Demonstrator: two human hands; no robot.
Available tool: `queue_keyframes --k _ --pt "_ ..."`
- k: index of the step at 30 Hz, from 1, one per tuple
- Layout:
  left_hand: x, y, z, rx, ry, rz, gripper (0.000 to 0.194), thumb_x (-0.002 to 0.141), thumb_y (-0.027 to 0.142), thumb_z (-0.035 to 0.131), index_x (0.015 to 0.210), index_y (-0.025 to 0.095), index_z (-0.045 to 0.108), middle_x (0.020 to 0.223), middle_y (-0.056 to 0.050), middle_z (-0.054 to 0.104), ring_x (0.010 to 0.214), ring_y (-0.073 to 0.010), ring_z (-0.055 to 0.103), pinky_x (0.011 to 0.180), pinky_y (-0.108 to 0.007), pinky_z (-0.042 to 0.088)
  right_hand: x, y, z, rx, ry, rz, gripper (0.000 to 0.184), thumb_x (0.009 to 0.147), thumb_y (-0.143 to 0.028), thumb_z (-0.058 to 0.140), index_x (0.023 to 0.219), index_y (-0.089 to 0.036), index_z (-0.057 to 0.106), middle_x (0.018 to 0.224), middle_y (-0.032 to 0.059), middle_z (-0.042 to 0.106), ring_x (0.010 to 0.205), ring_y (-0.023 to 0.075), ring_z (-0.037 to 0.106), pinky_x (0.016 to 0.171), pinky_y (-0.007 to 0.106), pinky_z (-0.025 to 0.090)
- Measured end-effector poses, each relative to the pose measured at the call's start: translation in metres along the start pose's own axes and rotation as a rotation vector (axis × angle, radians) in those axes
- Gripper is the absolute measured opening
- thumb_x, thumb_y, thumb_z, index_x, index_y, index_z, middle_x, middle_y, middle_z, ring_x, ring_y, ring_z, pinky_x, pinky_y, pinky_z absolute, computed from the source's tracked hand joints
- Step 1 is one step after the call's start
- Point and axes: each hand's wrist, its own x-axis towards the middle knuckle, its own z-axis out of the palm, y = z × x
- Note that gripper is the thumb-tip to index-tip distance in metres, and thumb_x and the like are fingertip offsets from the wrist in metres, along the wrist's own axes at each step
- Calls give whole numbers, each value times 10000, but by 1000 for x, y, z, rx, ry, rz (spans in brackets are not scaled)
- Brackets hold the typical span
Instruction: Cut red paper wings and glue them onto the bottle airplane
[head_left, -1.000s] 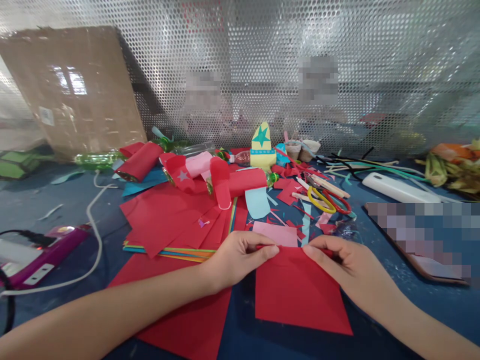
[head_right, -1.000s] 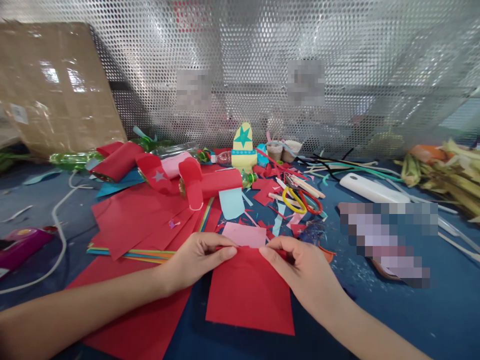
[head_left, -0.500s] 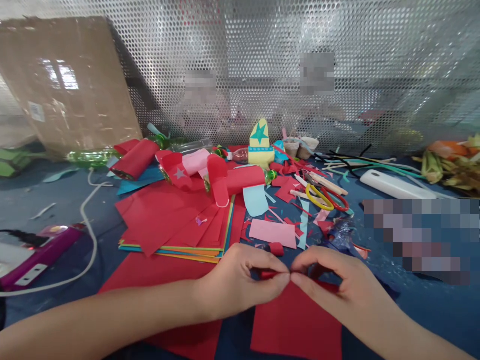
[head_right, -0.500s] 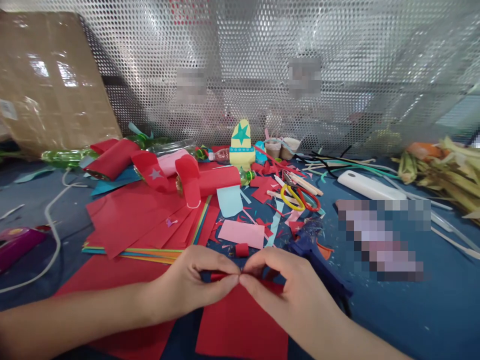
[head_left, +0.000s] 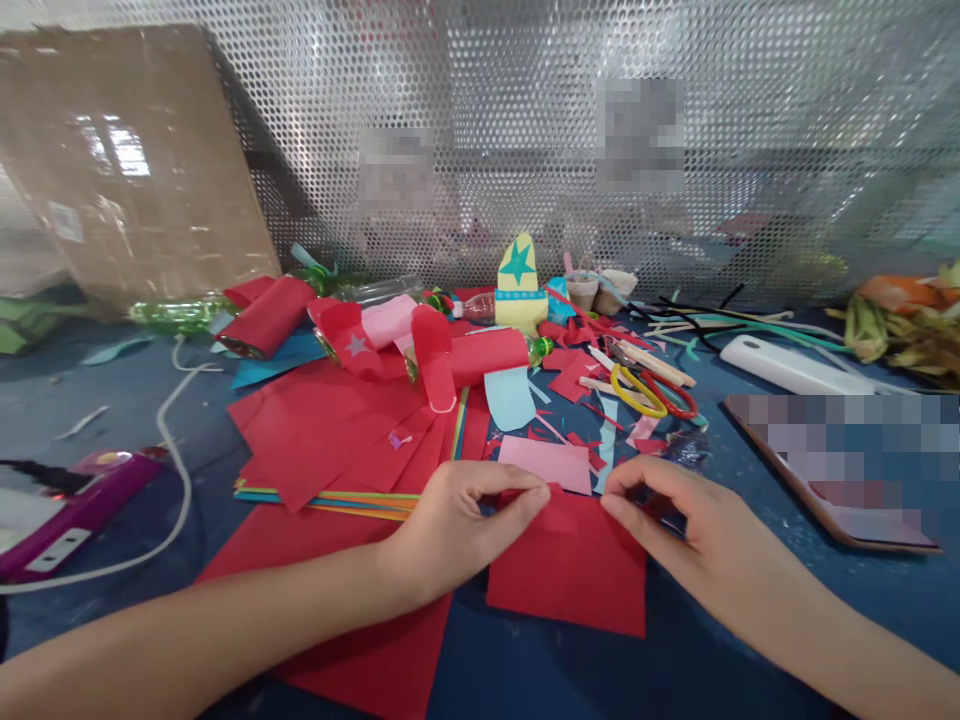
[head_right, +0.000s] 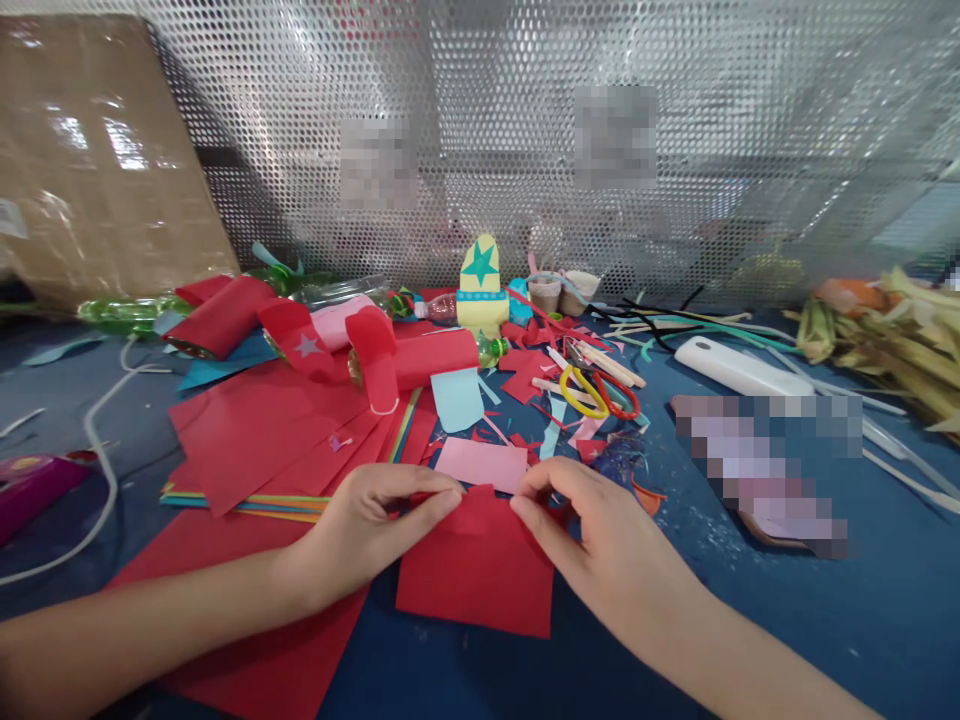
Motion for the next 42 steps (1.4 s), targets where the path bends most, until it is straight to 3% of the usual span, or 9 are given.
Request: queue_keyframes --k 6,13,21,24,27,30,34,42 --pt "5 -12 3 -75 39 -93 240 845 281 549 708 133 678 687 -28 664 650 -139 587 566 -200 445 7 14 -3 -10 30 80 185 911 -382 459 850 -244 567 792 -6 675 689 164 638 632 263 485" --pt "8 -14 3 -260 47 -213 241 812 363 601 775 139 681 780 -47 694 738 -163 613 661 -239 485 12 21 -6 30 86 133 259 883 -453 466 808 -233 580 861 24 688 775 195 639 669 285 496" --pt "7 -13 3 -222 87 -130 253 813 380 598 745 148 673 744 -36 680 712 -155 600 656 -238 487 15 25 -10 30 109 107 262 875 -448 487 809 -227 611 815 23 695 741 193 652 637 281 517" --pt "3 -8 5 -208 33 -116 224 811 329 586 746 138 684 730 -44 672 675 -143 594 607 -214 475 10 17 -11 -37 168 -1 190 871 -401 521 844 -244 624 866 26 701 781 193 665 659 279 536" --pt "-3 1 8 -226 -78 -135 213 794 286 586 729 113 693 665 -46 651 576 -115 555 509 -185 429 0 1 -8 -87 221 -247 60 857 -278 570 863 -265 628 868 16 698 807 171 672 707 254 547" --pt "-10 7 11 -194 -157 -100 203 800 261 585 730 108 699 598 -26 617 503 -89 488 457 -173 382 -9 -14 -4 -50 203 -416 90 845 -185 589 857 -262 634 798 1 698 730 138 677 689 220 554" --pt "-17 7 14 -92 -175 2 196 821 251 577 742 123 702 591 -14 608 519 -90 484 492 -173 402 -12 -20 2 -14 180 -457 115 827 -136 600 876 -235 634 792 12 702 732 139 675 691 223 562" --pt "-18 6 15 -36 -182 80 166 813 171 555 706 122 671 576 6 577 510 -73 489 495 -142 402 -15 -21 7 -64 149 -498 135 827 -84 569 835 -215 598 763 3 682 725 125 647 720 236 530"
